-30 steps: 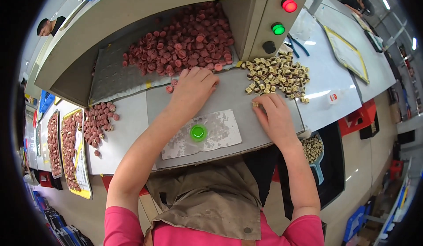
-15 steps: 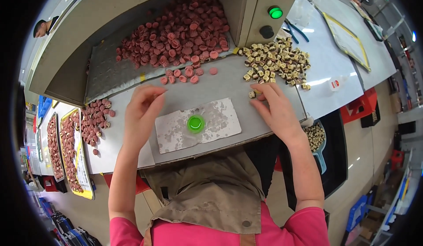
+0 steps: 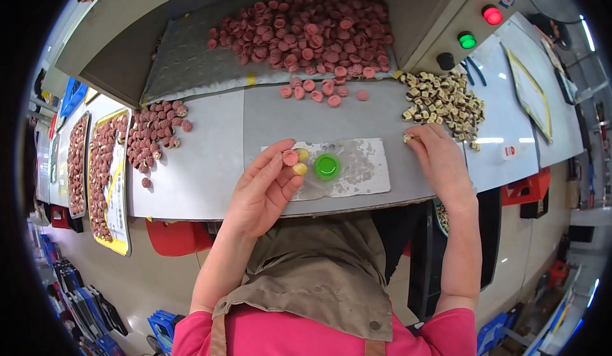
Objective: The person is manually assembling small pink and yellow plastic toy components at a factory workbench.
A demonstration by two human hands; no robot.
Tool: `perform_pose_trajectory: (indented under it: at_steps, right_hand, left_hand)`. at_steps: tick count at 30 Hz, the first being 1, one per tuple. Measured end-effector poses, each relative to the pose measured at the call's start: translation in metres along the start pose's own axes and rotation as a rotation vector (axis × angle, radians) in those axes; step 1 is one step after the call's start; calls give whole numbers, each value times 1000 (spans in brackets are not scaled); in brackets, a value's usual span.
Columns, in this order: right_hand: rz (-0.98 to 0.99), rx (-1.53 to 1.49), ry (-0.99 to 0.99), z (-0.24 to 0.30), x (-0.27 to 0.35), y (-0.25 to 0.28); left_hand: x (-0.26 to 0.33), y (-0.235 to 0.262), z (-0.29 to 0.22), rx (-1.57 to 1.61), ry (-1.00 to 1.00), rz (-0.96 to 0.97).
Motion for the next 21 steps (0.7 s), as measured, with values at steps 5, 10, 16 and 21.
perform_pose_trajectory:
  at_steps: [5,10,16,21]
  right_hand:
    - [-15,-340,-82,42,2,-6]
    - [8,-362,196,82,-2,-24]
    - [-3,-193,340,85,-5,-42]
    - [-38,-40,419,91,-5,-42]
  left_hand:
    - [-1,12,6,25,12,76]
    - [-1,10,7,1,9,54]
    - [-1,13,10,-20,-15,91]
    - [1,12,8,-53,-13,66]
Point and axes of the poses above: each hand's wrist, its own x-axis away from the middle knuckle, its own y-axis out of the back of the hand, z = x × y, the point moved 2 cm from there along -x, towards the middle knuckle
